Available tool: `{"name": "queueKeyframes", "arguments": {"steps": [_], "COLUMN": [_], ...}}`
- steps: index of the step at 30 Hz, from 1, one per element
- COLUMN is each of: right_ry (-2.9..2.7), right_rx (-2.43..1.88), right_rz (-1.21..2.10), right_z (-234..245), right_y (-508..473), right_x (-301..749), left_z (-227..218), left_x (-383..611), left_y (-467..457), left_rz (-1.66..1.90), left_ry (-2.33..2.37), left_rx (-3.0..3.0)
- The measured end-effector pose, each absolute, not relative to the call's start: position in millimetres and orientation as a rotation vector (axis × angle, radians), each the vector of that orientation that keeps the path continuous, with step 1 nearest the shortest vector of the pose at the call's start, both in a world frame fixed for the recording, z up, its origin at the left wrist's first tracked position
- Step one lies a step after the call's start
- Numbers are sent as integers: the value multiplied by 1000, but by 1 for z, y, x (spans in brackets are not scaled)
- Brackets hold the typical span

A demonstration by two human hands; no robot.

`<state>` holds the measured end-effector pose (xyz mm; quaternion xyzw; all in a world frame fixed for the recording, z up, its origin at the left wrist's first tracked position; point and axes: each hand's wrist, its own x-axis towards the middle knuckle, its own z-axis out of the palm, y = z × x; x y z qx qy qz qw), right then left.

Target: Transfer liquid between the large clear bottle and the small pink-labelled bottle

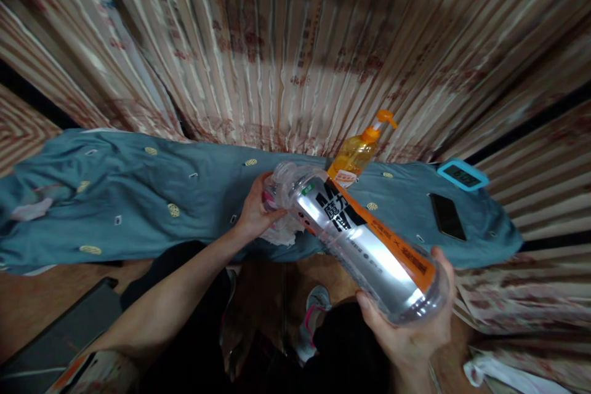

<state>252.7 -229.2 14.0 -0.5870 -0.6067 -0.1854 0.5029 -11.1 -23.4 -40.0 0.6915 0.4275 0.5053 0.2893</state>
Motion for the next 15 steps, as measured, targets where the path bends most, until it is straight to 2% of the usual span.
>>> {"name": "queueKeyframes", "arguments": {"steps": [15], "right_ry": [-1469], "right_rx": [-1408], "right_rz": [-424], "right_z": [14], "right_y": [-229], "right_x": [253], "left_z": [-41], "left_x": [-12], "left_y": [-23], "left_rz": [1347], "left_ry": [1138], "left_rx": [1844]}}
